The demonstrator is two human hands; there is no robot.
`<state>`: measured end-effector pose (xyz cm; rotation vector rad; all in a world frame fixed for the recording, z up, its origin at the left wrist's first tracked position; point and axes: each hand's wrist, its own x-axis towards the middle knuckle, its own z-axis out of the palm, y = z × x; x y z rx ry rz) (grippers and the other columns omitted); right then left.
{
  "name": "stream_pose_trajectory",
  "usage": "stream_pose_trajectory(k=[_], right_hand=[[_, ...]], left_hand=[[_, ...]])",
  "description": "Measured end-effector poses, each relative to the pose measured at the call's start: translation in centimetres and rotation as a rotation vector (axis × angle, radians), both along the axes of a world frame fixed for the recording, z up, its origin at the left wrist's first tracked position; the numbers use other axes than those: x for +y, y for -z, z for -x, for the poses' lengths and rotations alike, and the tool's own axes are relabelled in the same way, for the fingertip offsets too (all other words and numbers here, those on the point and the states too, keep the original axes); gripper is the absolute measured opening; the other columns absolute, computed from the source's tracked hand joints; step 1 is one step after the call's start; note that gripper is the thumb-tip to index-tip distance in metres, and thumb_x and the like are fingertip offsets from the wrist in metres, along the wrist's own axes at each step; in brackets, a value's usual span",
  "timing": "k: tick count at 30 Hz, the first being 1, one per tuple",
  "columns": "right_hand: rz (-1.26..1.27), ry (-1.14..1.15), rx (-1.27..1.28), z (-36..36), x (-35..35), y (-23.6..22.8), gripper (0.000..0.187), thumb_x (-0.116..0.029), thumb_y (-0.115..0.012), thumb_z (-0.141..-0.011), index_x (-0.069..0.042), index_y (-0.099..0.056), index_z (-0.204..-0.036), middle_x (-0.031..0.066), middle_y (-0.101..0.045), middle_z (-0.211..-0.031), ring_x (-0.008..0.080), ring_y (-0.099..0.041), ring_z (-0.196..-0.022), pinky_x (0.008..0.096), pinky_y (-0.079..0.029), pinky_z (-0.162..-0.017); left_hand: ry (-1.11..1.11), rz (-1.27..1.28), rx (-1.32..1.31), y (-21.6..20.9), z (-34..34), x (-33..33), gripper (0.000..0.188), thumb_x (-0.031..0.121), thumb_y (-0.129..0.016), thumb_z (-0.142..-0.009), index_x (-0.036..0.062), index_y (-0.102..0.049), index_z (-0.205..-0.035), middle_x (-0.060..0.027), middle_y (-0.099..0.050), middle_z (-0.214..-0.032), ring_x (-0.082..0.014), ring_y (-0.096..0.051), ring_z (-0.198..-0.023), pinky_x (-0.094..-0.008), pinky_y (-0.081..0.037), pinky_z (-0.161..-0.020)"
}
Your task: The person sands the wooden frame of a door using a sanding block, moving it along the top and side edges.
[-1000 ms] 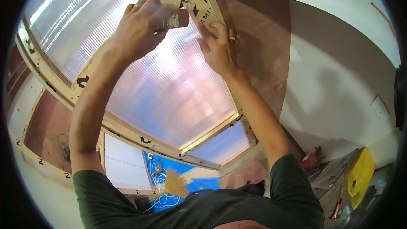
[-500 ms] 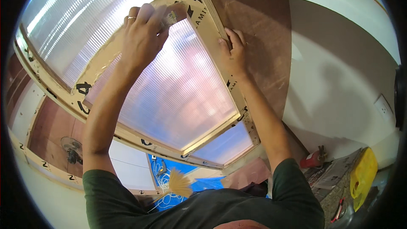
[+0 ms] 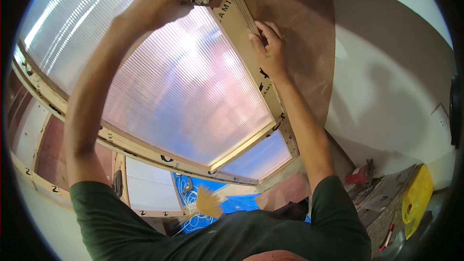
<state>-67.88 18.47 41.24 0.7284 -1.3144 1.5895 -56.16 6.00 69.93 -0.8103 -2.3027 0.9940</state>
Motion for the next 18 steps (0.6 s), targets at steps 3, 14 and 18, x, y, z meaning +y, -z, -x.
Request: stream_pose_trajectory(k=[3, 14, 18], right_hand=[[-0.041, -0.018, -0.004, 0.1, 0.3, 0.2, 0.034, -0.008, -0.077, -0.093, 0.002, -0.07, -0.126, 0.0101, -0.069, -0.113, 0.0186, -0.063, -0.088, 0.0313, -0.054, -0.078], [-0.089, -0.271, -0.082, 1.8, 1.3, 0.4, 0.038, -0.012, -0.078, -0.093, 0.001, -0.072, -0.128, 0.0121, -0.068, -0.11, 0.0183, -0.07, -0.092, 0.0318, -0.058, -0.077], [-0.146, -0.316, -0.157, 1.7, 1.4, 0.7, 0.042, -0.006, -0.079, -0.092, 0.0, -0.069, -0.132, 0.0056, -0.066, -0.107, 0.0109, -0.066, -0.099, 0.0279, -0.057, -0.086]], left_hand=[[0.109, 0.093, -0.266, -1.8, 1.1, 0.4, 0.042, 0.001, -0.079, -0.082, 0.0069, -0.075, -0.124, -0.0112, -0.062, -0.112, -0.0274, -0.058, -0.103, -0.0441, -0.054, -0.09], [0.102, 0.295, -0.474, 1.3, 2.7, 2.8, 0.037, -0.001, -0.072, -0.085, 0.0056, -0.076, -0.121, -0.0156, -0.06, -0.137, -0.0361, -0.056, -0.127, -0.0534, -0.049, -0.107], [0.236, 0.282, -0.584, 4.7, 3.5, 2.2, 0.038, -0.002, -0.071, -0.086, 0.004, -0.074, -0.123, -0.0179, -0.061, -0.131, -0.0376, -0.057, -0.124, -0.0504, -0.049, -0.107]])
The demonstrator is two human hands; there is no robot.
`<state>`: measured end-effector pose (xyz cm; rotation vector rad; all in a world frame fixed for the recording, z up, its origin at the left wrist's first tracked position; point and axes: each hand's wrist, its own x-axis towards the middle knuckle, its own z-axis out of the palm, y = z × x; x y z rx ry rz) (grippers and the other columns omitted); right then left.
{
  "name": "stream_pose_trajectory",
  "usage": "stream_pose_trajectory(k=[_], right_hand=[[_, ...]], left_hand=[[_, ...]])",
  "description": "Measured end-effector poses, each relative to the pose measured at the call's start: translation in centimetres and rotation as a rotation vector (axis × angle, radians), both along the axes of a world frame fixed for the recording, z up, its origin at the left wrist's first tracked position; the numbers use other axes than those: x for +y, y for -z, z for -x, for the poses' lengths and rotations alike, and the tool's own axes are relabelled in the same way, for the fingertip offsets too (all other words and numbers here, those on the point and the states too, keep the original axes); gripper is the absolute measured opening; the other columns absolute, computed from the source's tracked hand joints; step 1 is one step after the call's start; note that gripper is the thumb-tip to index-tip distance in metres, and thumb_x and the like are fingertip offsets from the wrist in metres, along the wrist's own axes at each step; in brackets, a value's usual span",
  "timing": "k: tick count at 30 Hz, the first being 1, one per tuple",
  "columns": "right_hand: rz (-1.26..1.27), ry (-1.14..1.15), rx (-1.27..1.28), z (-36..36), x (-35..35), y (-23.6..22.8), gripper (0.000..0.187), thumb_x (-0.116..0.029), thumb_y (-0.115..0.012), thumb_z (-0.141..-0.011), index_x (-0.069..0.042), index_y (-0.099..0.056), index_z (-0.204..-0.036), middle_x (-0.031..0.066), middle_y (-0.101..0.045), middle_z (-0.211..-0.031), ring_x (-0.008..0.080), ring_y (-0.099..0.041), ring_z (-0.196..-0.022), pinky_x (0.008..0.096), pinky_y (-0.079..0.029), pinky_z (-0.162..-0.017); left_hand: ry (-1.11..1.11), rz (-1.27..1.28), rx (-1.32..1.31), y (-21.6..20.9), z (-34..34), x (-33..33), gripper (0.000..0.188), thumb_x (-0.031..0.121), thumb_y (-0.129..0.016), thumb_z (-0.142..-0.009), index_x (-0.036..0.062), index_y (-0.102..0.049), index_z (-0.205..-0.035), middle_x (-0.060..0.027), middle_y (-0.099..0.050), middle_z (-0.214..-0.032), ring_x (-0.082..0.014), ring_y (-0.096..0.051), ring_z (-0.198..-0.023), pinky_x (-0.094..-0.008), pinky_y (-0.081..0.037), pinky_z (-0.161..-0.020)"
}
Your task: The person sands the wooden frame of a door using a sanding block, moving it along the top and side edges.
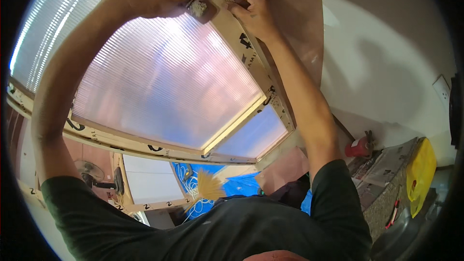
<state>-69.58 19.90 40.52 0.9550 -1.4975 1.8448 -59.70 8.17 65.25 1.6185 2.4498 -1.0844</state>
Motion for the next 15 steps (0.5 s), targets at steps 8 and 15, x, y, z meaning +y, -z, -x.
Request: stream_pose_trajectory(k=[8, 15], right_hand=[[-0.028, 0.038, 0.065, -2.3, 1.6, -1.7, 0.038, 0.005, -0.068, -0.092, 0.004, -0.066, -0.13, 0.0134, -0.068, -0.113, 0.0206, -0.066, -0.098, 0.033, -0.055, -0.084], [-0.008, 0.034, 0.15, 0.4, 1.8, -0.9, 0.04, 0.004, -0.068, -0.094, 0.004, -0.066, -0.133, 0.0153, -0.069, -0.122, 0.0204, -0.067, -0.102, 0.0307, -0.057, -0.087]], left_hand=[[-0.087, -0.055, 0.178, 6.9, -0.3, -1.4, 0.036, -0.001, -0.078, -0.085, 0.0096, -0.077, -0.119, -0.0059, -0.067, -0.134, -0.02, -0.063, -0.127, -0.0421, -0.054, -0.111], [-0.268, -0.191, 0.07, 12.3, 0.2, 0.1, 0.028, -0.001, -0.066, -0.093, 0.0069, -0.075, -0.118, -0.006, -0.065, -0.137, -0.0279, -0.062, -0.126, -0.0408, -0.054, -0.11]])
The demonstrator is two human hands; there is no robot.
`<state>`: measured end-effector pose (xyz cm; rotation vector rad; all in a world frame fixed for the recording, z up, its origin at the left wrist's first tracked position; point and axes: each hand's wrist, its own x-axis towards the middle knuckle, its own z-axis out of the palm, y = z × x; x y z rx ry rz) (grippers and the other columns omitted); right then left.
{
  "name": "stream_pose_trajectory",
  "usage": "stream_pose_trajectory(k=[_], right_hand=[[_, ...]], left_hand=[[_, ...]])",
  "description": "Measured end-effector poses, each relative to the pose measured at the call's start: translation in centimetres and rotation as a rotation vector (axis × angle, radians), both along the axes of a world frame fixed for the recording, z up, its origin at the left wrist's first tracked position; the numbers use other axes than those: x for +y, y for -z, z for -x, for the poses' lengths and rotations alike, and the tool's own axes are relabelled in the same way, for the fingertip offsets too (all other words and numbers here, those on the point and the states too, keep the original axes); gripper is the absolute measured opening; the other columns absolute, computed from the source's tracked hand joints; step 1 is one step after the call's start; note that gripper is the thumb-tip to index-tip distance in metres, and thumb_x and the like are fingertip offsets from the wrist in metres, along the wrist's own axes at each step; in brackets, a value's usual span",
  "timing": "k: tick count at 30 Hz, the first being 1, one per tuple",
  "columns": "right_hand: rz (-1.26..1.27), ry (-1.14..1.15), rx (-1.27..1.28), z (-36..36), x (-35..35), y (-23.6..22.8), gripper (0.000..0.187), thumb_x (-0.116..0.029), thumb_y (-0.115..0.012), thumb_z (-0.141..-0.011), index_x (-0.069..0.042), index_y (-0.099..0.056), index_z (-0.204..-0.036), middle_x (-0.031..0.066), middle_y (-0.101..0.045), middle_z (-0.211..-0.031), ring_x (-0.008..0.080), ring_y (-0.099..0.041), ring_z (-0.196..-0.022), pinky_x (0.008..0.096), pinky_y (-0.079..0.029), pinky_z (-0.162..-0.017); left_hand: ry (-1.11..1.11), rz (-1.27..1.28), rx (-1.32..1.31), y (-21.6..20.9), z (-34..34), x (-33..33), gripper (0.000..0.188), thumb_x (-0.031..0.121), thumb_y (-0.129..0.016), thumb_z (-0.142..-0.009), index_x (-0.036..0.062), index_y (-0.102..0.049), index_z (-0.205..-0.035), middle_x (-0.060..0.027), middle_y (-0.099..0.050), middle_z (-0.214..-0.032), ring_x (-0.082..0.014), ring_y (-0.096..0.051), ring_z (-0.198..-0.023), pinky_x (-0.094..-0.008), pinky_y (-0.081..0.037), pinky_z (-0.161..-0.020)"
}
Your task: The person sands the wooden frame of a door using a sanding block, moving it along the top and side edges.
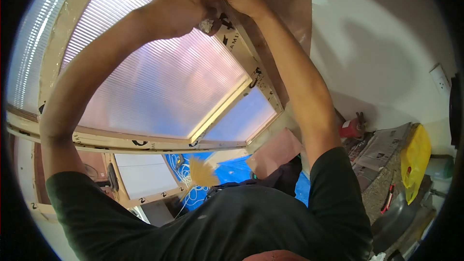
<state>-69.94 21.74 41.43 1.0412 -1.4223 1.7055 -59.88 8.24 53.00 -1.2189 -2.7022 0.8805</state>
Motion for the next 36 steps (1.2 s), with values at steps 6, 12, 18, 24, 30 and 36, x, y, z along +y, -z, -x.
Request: stream_pose_trajectory(k=[6, 12, 18, 24, 30, 36], right_hand=[[-0.104, -0.036, -0.049, 0.1, 0.7, -0.6, 0.037, -0.002, -0.076, -0.089, 0.003, -0.069, -0.125, 0.009, -0.069, -0.106, 0.0152, -0.066, -0.09, 0.0291, -0.055, -0.077], [-0.101, 0.02, -0.057, -0.3, 0.7, -0.7, 0.036, -0.002, -0.077, -0.088, 0.002, -0.069, -0.123, 0.0073, -0.067, -0.103, 0.0146, -0.065, -0.087, 0.0293, -0.054, -0.075], [-0.084, 0.033, -0.062, -0.5, 0.5, -0.5, 0.039, -0.003, -0.078, -0.088, 0.001, -0.068, -0.125, 0.0088, -0.067, -0.106, 0.0156, -0.065, -0.088, 0.0308, -0.055, -0.077], [-0.098, -0.045, -0.115, -1.3, -1.6, 0.4, 0.041, -0.012, -0.075, -0.093, -0.001, -0.067, -0.132, 0.0096, -0.065, -0.119, 0.0191, -0.068, -0.102, 0.0337, -0.056, -0.091], [-0.111, 0.362, -0.054, -1.8, -3.0, 5.2, 0.083, -0.037, -0.09, -0.084, -0.006, -0.05, -0.151, 0.0143, -0.053, -0.135, 0.0316, -0.057, -0.124, 0.0462, -0.052, -0.103], [-0.023, 0.352, -0.116, -2.8, -4.8, 7.5, 0.105, -0.039, -0.097, -0.073, -0.006, -0.04, -0.156, 0.0194, -0.042, -0.145, 0.037, -0.049, -0.132, 0.0493, -0.046, -0.11]], left_hand=[[0.147, 0.203, 0.067, 7.2, 0.8, -1.9, 0.03, 0.008, -0.059, -0.093, 0.0145, -0.078, -0.115, -0.0069, -0.062, -0.14, -0.0257, -0.06, -0.127, -0.041, -0.046, -0.111], [0.098, 0.264, -0.062, 14.4, 0.5, -0.3, 0.014, 0.017, -0.064, -0.091, 0.0236, -0.076, -0.096, -0.0011, -0.068, -0.124, -0.0243, -0.054, -0.133, -0.0406, -0.04, -0.113], [0.234, 0.227, 0.048, 20.4, 0.8, -0.5, 0.016, 0.021, -0.065, -0.09, 0.0173, -0.079, -0.096, -0.0058, -0.074, -0.114, -0.0258, -0.059, -0.129, -0.0412, -0.04, -0.117], [0.286, 0.176, -0.031, 28.3, -0.8, -2.2, 0.022, 0.014, -0.064, -0.087, 0.0113, -0.079, -0.103, -0.0063, -0.073, -0.123, -0.0259, -0.065, -0.121, -0.0394, -0.048, -0.109], [0.474, -0.283, -0.445, 19.2, -9.0, -1.2, 0.022, 0.022, -0.065, -0.085, 0.0126, -0.077, -0.101, -0.0056, -0.062, -0.109, -0.0254, -0.059, -0.115, -0.0405, -0.047, -0.097], [0.265, -0.23, 0.121, -2.5, -8.6, -4.1, 0.03, 0.007, -0.078, -0.084, 0.0017, -0.074, -0.113, -0.0111, -0.067, -0.113, -0.0316, -0.067, -0.108, -0.0428, -0.057, -0.095]])
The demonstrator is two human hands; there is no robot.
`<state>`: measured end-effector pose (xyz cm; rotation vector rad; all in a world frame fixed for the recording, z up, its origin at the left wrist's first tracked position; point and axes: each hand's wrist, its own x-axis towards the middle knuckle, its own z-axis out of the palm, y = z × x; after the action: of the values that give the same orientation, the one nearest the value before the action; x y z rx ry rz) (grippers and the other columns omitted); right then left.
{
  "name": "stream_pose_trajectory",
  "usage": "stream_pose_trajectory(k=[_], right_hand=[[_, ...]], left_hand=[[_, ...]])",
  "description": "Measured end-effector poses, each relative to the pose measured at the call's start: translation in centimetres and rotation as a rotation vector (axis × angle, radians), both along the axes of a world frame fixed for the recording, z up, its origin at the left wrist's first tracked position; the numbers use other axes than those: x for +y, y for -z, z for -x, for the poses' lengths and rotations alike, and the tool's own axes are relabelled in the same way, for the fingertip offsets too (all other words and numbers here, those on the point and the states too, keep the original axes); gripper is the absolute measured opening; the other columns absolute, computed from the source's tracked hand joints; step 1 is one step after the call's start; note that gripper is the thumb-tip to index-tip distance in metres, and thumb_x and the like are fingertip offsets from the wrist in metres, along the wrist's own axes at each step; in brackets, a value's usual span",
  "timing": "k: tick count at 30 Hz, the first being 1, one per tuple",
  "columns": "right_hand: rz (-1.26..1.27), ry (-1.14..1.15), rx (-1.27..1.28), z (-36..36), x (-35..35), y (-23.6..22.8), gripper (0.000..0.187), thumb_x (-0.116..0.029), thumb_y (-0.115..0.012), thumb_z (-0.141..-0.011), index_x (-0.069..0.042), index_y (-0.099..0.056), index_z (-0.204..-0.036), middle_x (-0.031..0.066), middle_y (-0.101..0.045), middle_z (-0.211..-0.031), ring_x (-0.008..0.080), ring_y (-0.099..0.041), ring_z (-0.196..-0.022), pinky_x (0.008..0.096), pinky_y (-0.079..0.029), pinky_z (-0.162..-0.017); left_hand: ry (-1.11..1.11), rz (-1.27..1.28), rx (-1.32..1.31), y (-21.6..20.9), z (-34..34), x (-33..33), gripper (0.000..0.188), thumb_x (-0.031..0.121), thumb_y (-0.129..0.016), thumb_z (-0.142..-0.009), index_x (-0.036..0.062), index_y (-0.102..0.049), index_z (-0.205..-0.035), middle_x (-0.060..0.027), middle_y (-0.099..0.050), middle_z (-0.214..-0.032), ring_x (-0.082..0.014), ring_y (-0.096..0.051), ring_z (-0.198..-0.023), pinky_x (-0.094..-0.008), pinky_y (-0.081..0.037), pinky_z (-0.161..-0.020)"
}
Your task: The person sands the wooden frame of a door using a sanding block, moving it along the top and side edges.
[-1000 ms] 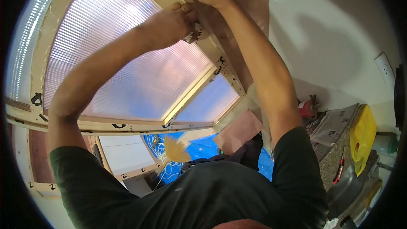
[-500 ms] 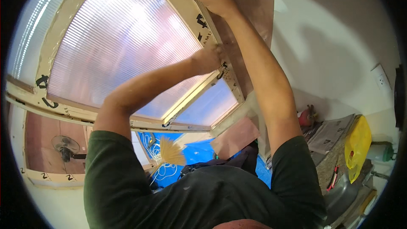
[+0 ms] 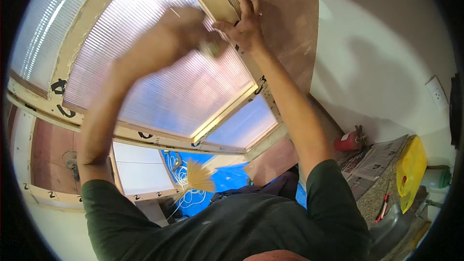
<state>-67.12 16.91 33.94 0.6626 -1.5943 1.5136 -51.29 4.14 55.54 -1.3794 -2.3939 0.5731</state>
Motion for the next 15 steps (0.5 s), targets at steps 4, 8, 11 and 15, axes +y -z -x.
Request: stream_pose_trajectory(k=[4, 8, 11, 15], right_hand=[[0.105, 0.025, -0.035, -3.3, -1.3, -1.5, 0.099, -0.03, -0.096, -0.075, -0.007, -0.042, -0.155, 0.0238, -0.038, -0.144, 0.0379, -0.055, -0.126, 0.0493, -0.049, -0.108], [0.027, 0.178, 0.142, -4.2, -2.2, -1.7, 0.048, -0.019, -0.086, -0.085, -0.014, -0.07, -0.13, 0.0084, -0.058, -0.129, 0.0313, -0.066, -0.109, 0.0441, -0.053, -0.1], [0.026, 0.328, 0.299, -3.2, -3.4, -1.2, 0.025, -0.011, -0.078, -0.091, -0.015, -0.077, -0.116, 0.0048, -0.067, -0.111, 0.0257, -0.072, -0.095, 0.0377, -0.061, -0.083], [-0.003, 0.225, 0.347, -3.4, -2.8, 0.1, 0.023, -0.003, -0.074, -0.092, -0.01, -0.076, -0.114, 0.0076, -0.068, -0.111, 0.0273, -0.073, -0.095, 0.036, -0.062, -0.078]], left_hand=[[-0.271, -0.102, 0.099, -9.8, 0.2, -1.5, 0.05, 0.001, -0.08, -0.087, 0.0069, -0.067, -0.135, -0.014, -0.062, -0.14, -0.0279, -0.07, -0.122, -0.035, -0.066, -0.092], [-0.483, -0.286, 0.258, -11.7, -1.8, 1.0, 0.05, 0.012, -0.08, -0.089, 0.0094, -0.067, -0.137, -0.0127, -0.061, -0.14, -0.0315, -0.06, -0.129, -0.0451, -0.053, -0.107], [-0.254, -0.204, 0.326, -9.9, -2.2, -4.4, 0.06, 0.0, -0.079, -0.087, 0.0113, -0.063, -0.144, -0.012, -0.061, -0.141, -0.0274, -0.068, -0.124, -0.0369, -0.066, -0.097], [-0.348, -0.412, 0.136, -2.8, -7.2, -4.6, 0.056, -0.005, -0.08, -0.079, 0.0121, -0.072, -0.132, -0.0091, -0.065, -0.13, -0.0278, -0.068, -0.116, -0.0376, -0.061, -0.095]])
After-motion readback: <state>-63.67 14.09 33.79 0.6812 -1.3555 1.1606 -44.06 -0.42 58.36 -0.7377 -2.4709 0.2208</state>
